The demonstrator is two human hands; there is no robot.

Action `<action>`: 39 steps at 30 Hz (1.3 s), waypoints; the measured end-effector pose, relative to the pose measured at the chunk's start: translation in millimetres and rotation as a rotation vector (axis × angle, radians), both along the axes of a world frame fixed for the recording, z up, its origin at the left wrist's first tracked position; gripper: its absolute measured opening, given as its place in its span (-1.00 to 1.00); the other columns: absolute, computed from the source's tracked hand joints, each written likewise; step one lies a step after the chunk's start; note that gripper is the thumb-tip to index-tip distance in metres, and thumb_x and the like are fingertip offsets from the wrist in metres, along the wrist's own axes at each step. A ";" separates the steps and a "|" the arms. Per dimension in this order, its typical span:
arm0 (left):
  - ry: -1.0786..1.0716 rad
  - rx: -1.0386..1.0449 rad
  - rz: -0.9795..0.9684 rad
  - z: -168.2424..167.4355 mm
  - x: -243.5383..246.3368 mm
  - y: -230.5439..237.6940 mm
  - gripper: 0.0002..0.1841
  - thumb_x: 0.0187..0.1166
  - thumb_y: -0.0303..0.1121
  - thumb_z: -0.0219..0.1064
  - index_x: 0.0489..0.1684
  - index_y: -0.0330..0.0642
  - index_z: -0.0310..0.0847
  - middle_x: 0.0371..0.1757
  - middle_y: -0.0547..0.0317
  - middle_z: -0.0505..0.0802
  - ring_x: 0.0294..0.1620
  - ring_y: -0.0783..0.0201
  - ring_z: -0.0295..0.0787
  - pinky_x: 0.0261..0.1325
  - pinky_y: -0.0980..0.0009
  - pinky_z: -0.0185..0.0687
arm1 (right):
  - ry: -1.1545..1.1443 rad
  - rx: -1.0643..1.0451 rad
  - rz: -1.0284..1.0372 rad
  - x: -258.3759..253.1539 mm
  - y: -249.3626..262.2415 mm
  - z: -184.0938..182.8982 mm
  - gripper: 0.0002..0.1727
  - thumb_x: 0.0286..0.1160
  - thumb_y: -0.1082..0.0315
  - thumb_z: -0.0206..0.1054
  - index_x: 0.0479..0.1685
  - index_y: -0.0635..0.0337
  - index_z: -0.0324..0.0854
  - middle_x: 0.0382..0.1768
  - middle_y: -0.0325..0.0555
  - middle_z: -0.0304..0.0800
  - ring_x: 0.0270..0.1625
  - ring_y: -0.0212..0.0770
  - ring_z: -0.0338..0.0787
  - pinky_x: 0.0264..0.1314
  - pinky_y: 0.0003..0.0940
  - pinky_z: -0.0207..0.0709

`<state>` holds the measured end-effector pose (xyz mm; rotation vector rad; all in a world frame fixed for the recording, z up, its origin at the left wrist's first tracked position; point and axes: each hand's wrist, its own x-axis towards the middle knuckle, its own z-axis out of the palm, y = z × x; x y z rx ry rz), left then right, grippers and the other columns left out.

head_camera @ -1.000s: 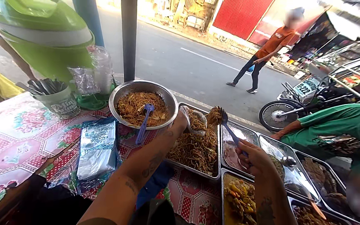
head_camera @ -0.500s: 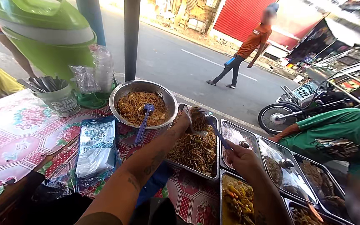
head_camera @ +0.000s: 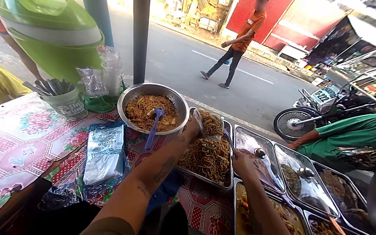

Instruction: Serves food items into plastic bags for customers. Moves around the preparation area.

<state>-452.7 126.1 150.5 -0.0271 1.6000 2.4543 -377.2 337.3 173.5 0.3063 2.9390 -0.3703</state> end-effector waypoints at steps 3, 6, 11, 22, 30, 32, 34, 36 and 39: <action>-0.027 0.044 0.074 9.0 14.8 3.2 -0.54 0.94 -0.08 -0.28 0.59 -0.09 0.28 0.12 -0.06 0.69 -0.04 0.14 0.70 -0.07 0.17 0.69 | 0.048 0.012 0.038 6.4 -18.2 -4.5 -0.53 0.80 0.19 0.14 0.59 0.12 0.57 0.51 0.37 0.54 0.62 0.34 0.45 0.65 0.27 0.25; 0.020 0.117 0.155 1.8 28.1 12.1 -0.53 0.94 -0.13 -0.26 0.69 -0.08 0.18 0.29 -0.09 0.65 0.15 0.11 0.68 0.10 0.10 0.69 | 0.194 -0.541 -0.035 26.4 -52.7 7.8 -0.64 0.86 0.31 0.08 0.25 0.36 0.70 0.17 0.15 0.76 0.25 -0.07 0.71 0.38 -0.16 0.50; 0.140 0.068 0.286 -2.8 71.2 13.9 -0.46 0.91 -0.27 -0.26 0.85 -0.20 -0.12 0.66 -0.17 0.41 0.56 0.17 0.45 0.54 0.17 0.47 | -0.177 -1.691 -0.367 45.2 -89.6 14.8 -0.57 0.89 0.16 -0.27 -0.19 0.11 0.49 -0.52 -0.22 0.61 -0.61 -0.37 0.59 -0.59 -0.51 0.49; 0.381 -0.103 0.290 -51.1 181.6 -44.5 -0.33 0.72 -0.37 0.08 0.81 -0.38 -0.09 0.54 -0.19 0.56 0.45 0.29 0.62 0.52 0.28 0.55 | 0.087 -1.506 -0.176 103.8 -100.8 6.5 -0.76 0.84 0.40 -0.09 -0.23 0.12 0.43 -0.60 -0.30 0.52 -0.64 -0.47 0.51 -0.56 -0.63 0.45; 0.435 -0.542 0.382 -102.5 251.1 -91.5 -0.35 0.57 -0.15 0.35 0.55 -0.44 0.39 0.44 -0.29 0.49 0.43 0.18 0.56 0.46 0.30 0.53 | -0.156 -1.597 0.085 130.2 -115.4 -23.2 -0.79 0.61 0.54 -0.09 -0.29 0.12 0.41 -0.47 -0.18 0.79 -0.53 -0.38 0.75 -0.43 -0.51 0.67; 0.458 -0.611 0.421 -106.0 259.4 -91.3 -0.26 0.51 -0.07 0.44 0.58 -0.41 0.40 0.65 -0.40 0.31 0.65 0.02 0.34 0.65 0.18 0.33 | -0.216 -1.566 0.072 131.1 -119.1 -25.9 -0.86 0.64 0.57 -0.01 -0.10 0.19 0.42 -0.41 -0.18 0.77 -0.49 -0.39 0.75 -0.37 -0.51 0.69; 0.541 -0.658 0.497 -101.9 263.8 -88.2 -0.15 0.45 -0.06 0.50 0.66 -0.45 0.30 0.70 -0.42 0.34 0.77 -0.15 0.20 0.78 -0.03 0.11 | -0.224 -1.474 0.227 132.7 -117.4 -28.5 -0.62 0.50 0.60 0.18 0.28 0.28 0.32 -0.23 -0.18 0.72 -0.34 -0.39 0.77 -0.17 -0.46 0.74; 0.615 -0.623 0.531 -95.6 263.7 -88.1 -0.04 0.48 -0.13 0.48 0.78 -0.52 0.01 0.70 -0.38 0.41 0.79 -0.10 0.21 0.81 -0.02 0.04 | -0.109 -1.151 0.535 132.6 -114.2 -30.9 -0.06 0.11 0.44 0.55 0.61 0.38 0.13 -0.06 -0.14 0.70 -0.17 -0.43 0.76 -0.05 -0.51 0.71; 0.572 -0.384 0.469 -80.5 260.6 -88.1 0.04 0.45 -0.51 0.43 0.90 -0.24 -0.33 0.40 -0.13 0.69 0.37 0.23 0.71 0.46 0.19 0.62 | 0.025 -0.553 0.786 134.9 -114.3 -25.3 0.01 0.19 0.40 0.62 0.76 0.39 0.17 0.33 0.36 0.61 0.21 0.08 0.74 0.27 -0.09 0.66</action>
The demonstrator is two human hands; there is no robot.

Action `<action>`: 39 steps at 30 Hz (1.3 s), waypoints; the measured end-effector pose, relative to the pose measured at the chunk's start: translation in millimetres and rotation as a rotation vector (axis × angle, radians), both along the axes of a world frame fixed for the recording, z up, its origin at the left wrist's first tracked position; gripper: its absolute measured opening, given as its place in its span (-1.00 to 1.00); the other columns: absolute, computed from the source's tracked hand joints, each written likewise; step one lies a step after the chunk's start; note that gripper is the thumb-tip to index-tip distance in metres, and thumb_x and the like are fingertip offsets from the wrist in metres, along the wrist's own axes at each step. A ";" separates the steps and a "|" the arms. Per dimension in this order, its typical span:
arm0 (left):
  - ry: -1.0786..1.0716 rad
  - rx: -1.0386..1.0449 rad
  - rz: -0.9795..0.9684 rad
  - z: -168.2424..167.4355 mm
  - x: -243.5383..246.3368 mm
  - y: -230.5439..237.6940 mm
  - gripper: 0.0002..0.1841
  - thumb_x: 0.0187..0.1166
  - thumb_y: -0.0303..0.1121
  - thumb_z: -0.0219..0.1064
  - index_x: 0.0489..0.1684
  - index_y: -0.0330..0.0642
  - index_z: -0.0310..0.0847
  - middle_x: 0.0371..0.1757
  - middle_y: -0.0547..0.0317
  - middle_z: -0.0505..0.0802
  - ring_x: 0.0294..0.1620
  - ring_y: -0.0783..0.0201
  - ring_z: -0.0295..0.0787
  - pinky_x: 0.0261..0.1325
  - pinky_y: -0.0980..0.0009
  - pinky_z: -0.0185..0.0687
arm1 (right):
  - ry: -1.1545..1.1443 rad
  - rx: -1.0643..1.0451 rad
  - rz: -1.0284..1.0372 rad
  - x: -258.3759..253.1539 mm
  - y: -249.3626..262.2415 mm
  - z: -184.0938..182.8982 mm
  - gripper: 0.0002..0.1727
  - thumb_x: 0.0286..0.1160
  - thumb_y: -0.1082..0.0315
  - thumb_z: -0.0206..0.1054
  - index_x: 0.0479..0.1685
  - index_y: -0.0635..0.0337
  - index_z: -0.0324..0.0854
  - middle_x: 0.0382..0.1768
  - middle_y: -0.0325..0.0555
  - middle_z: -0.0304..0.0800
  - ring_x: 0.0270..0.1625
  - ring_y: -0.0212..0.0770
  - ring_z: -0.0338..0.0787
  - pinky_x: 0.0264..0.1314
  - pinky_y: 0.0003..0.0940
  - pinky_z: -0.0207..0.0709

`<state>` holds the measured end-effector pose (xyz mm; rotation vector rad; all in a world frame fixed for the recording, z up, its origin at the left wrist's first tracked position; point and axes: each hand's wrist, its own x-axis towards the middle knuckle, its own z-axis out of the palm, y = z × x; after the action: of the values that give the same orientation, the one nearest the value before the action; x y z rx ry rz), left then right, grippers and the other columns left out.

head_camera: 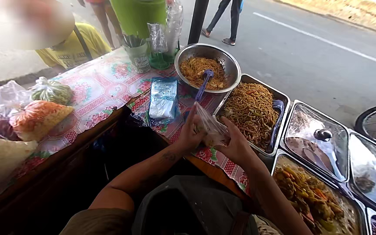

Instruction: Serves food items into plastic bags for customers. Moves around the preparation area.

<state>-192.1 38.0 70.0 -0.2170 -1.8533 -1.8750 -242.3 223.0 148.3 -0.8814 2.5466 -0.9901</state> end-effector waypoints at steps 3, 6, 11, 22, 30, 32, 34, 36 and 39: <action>-0.043 0.131 -0.069 30.7 0.8 -0.1 -0.22 0.43 -0.71 0.34 0.74 -0.33 0.09 0.05 0.06 0.81 -0.07 0.39 0.81 0.13 0.33 0.77 | 0.274 0.019 0.013 -5.4 6.2 5.3 -0.76 0.44 0.55 0.35 0.01 0.41 0.81 -0.05 0.30 0.81 0.05 0.16 0.82 0.20 0.07 0.66; 0.168 0.075 -0.023 63.7 7.6 -3.6 -0.71 0.39 -0.70 0.41 0.08 -0.47 0.62 -0.05 0.15 0.88 -0.06 0.47 0.82 0.11 0.43 0.77 | 0.322 -0.379 -0.027 -15.2 24.3 25.1 -0.85 0.41 0.55 0.36 -0.19 0.36 0.84 -0.16 -0.07 0.78 -0.18 -0.43 0.74 -0.06 -0.52 0.68; 0.411 -0.256 0.047 142.0 22.0 3.7 -0.92 0.42 -0.59 0.49 -0.25 -0.40 0.74 -0.28 0.09 0.85 -0.39 0.50 0.68 -0.28 0.60 0.64 | 0.025 -0.743 0.104 -1.8 22.6 64.1 -0.77 0.43 0.51 0.44 0.00 0.04 0.71 -0.33 -0.48 0.90 -0.38 -0.51 0.85 -0.26 -0.53 0.81; -0.153 -0.018 -0.708 136.8 42.4 8.6 -0.37 0.28 -0.56 0.58 0.37 -0.29 0.39 -0.06 0.20 0.85 -0.08 0.50 0.81 0.04 0.53 0.76 | 0.139 -0.831 0.110 35.5 -6.8 86.5 -0.79 0.27 0.47 0.62 -0.24 -0.07 0.81 -0.33 -0.57 0.87 -0.37 -0.65 0.77 -0.30 -0.69 0.72; -0.090 -0.962 -0.380 175.4 1.6 -1.0 -0.73 0.55 -0.21 0.48 -0.36 -0.27 0.78 -0.23 0.00 0.72 -0.09 0.13 0.62 -0.01 0.16 0.52 | 0.080 -1.155 -0.276 79.4 25.2 56.2 -0.75 0.35 0.58 0.42 -0.21 -0.06 0.75 -0.38 -0.42 0.85 -0.45 -0.46 0.79 -0.34 -0.51 0.76; 0.101 -0.993 -0.292 179.5 4.6 7.2 -0.84 0.52 -0.34 0.47 -0.33 -0.27 0.80 -0.39 0.03 0.75 -0.30 0.16 0.65 -0.19 0.20 0.54 | -0.160 -1.373 -0.298 108.0 21.0 32.6 -0.80 0.41 0.59 0.35 -0.26 0.02 0.73 -0.40 -0.32 0.85 -0.42 -0.46 0.80 -0.27 -0.53 0.77; 0.313 -0.868 -0.275 167.3 16.7 14.3 -0.96 0.44 -0.52 0.44 -0.31 -0.28 0.81 -0.39 0.06 0.80 -0.32 0.24 0.71 -0.17 0.29 0.61 | -0.516 -1.551 -0.110 137.0 7.7 2.8 -0.94 0.47 0.35 0.45 -0.21 0.00 0.82 -0.41 -0.36 0.87 -0.46 -0.57 0.77 -0.33 -0.70 0.67; 0.477 -0.670 -0.315 145.5 41.2 18.1 -0.94 0.41 -0.62 0.44 -0.30 -0.33 0.83 -0.25 0.01 0.84 -0.16 0.27 0.78 -0.03 0.38 0.72 | -0.749 -1.543 0.359 154.4 -15.8 -33.8 -0.79 0.47 0.15 0.47 -0.02 -0.04 0.85 -0.35 -0.45 0.87 -0.43 -0.64 0.75 -0.34 -0.78 0.59; 0.584 -0.484 -0.463 112.4 90.2 6.3 -0.93 0.35 -0.70 0.42 -0.34 -0.41 0.80 -0.19 -0.04 0.86 -0.10 0.32 0.81 0.01 0.44 0.77 | -0.822 -1.363 0.777 160.6 -55.5 -71.4 -0.74 0.46 0.00 0.48 -0.04 -0.12 0.83 -0.36 -0.54 0.88 -0.46 -0.70 0.77 -0.43 -0.80 0.60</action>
<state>-101.9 44.4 182.4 -1.3003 -1.8791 -1.3503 -81.7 167.5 76.8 -1.1702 0.5235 -2.0949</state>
